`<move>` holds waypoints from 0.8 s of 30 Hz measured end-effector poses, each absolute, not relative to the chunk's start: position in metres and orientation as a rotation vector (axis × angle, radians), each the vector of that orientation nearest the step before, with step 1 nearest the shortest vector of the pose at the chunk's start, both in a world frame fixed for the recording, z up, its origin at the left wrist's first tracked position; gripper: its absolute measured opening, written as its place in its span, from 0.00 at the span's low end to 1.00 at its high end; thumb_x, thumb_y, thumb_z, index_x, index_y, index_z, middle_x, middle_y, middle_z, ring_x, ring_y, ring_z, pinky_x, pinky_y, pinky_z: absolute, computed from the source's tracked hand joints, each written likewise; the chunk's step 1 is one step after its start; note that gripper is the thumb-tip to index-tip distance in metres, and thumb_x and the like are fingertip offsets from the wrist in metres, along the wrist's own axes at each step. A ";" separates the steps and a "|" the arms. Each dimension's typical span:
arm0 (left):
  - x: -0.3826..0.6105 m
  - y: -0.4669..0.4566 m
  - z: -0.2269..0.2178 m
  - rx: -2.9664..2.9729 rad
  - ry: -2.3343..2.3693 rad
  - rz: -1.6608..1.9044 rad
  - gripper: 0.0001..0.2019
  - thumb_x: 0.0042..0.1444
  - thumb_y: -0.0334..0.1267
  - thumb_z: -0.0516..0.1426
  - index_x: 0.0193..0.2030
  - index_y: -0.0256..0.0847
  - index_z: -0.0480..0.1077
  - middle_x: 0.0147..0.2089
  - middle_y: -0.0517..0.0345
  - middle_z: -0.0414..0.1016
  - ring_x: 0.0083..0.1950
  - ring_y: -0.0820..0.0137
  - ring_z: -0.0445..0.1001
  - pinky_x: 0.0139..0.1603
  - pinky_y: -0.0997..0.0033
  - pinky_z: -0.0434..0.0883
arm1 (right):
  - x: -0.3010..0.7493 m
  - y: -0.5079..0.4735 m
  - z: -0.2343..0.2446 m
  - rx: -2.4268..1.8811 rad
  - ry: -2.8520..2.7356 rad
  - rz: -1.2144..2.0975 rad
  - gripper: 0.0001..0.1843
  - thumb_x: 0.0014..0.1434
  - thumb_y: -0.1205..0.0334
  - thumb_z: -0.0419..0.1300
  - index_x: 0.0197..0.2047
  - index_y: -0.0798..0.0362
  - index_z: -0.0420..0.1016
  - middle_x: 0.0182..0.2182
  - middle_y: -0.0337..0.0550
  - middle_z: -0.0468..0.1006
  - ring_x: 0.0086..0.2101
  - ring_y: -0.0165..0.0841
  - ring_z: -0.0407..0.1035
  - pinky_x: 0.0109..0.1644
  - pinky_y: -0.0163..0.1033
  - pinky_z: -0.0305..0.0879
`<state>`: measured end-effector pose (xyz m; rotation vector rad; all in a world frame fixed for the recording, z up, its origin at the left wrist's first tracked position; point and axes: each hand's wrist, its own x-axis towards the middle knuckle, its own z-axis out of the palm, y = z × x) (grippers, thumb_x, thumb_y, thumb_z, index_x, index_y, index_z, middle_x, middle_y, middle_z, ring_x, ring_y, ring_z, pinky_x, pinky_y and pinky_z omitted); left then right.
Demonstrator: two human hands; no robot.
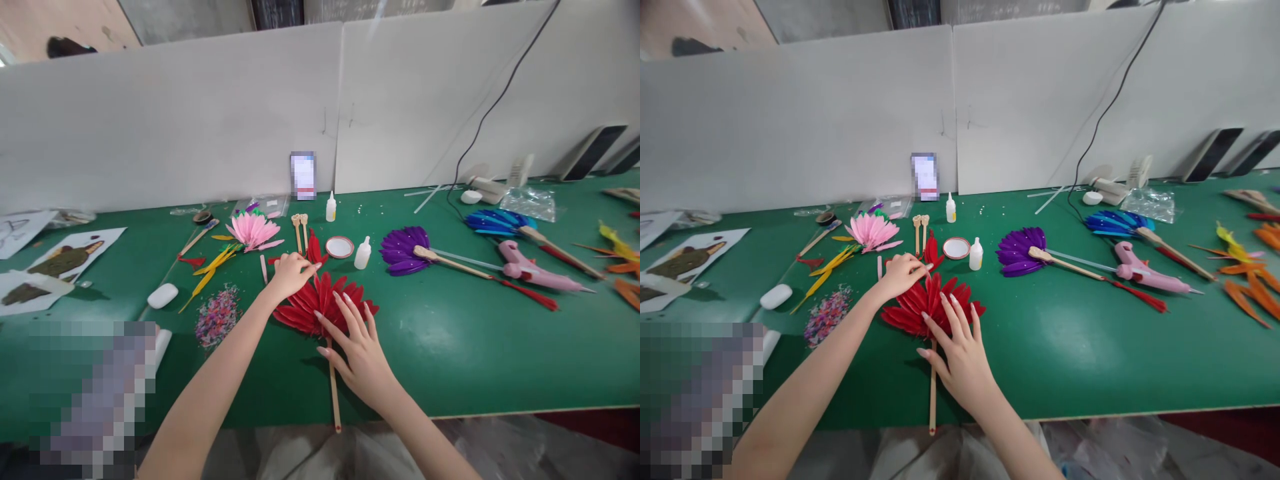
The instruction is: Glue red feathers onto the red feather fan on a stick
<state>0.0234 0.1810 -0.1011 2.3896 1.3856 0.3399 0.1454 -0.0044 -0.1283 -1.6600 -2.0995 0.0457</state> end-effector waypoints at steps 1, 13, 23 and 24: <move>0.025 0.181 -0.101 2.381 1.377 0.307 0.16 0.56 0.49 0.53 0.30 0.45 0.78 0.38 0.50 0.72 0.48 0.52 0.65 0.48 0.52 0.58 | 0.145 -0.004 -0.128 -1.662 -2.099 0.049 0.28 0.63 0.51 0.49 0.65 0.44 0.54 0.67 0.50 0.43 0.65 0.46 0.38 0.62 0.63 0.43; 0.018 0.176 -0.105 2.224 1.199 0.418 0.11 0.53 0.44 0.56 0.30 0.41 0.75 0.36 0.54 0.72 0.43 0.62 0.70 0.49 0.60 0.63 | 0.146 -0.004 -0.127 -1.658 -2.096 0.093 0.30 0.62 0.46 0.49 0.65 0.44 0.53 0.66 0.53 0.45 0.65 0.46 0.37 0.62 0.63 0.42; 0.007 0.179 -0.112 1.842 1.018 0.440 0.12 0.53 0.46 0.54 0.34 0.38 0.68 0.26 0.62 0.72 0.28 0.71 0.69 0.34 0.73 0.64 | 0.146 -0.004 -0.132 -1.663 -2.124 0.062 0.37 0.62 0.43 0.47 0.68 0.51 0.45 0.66 0.50 0.48 0.65 0.42 0.41 0.65 0.61 0.36; 0.007 0.179 -0.112 1.830 1.031 0.423 0.12 0.53 0.46 0.54 0.35 0.38 0.67 0.25 0.63 0.71 0.27 0.72 0.68 0.32 0.73 0.64 | 0.145 -0.004 -0.132 -1.659 -2.125 0.064 0.37 0.62 0.43 0.46 0.68 0.53 0.43 0.66 0.50 0.49 0.64 0.41 0.42 0.65 0.60 0.34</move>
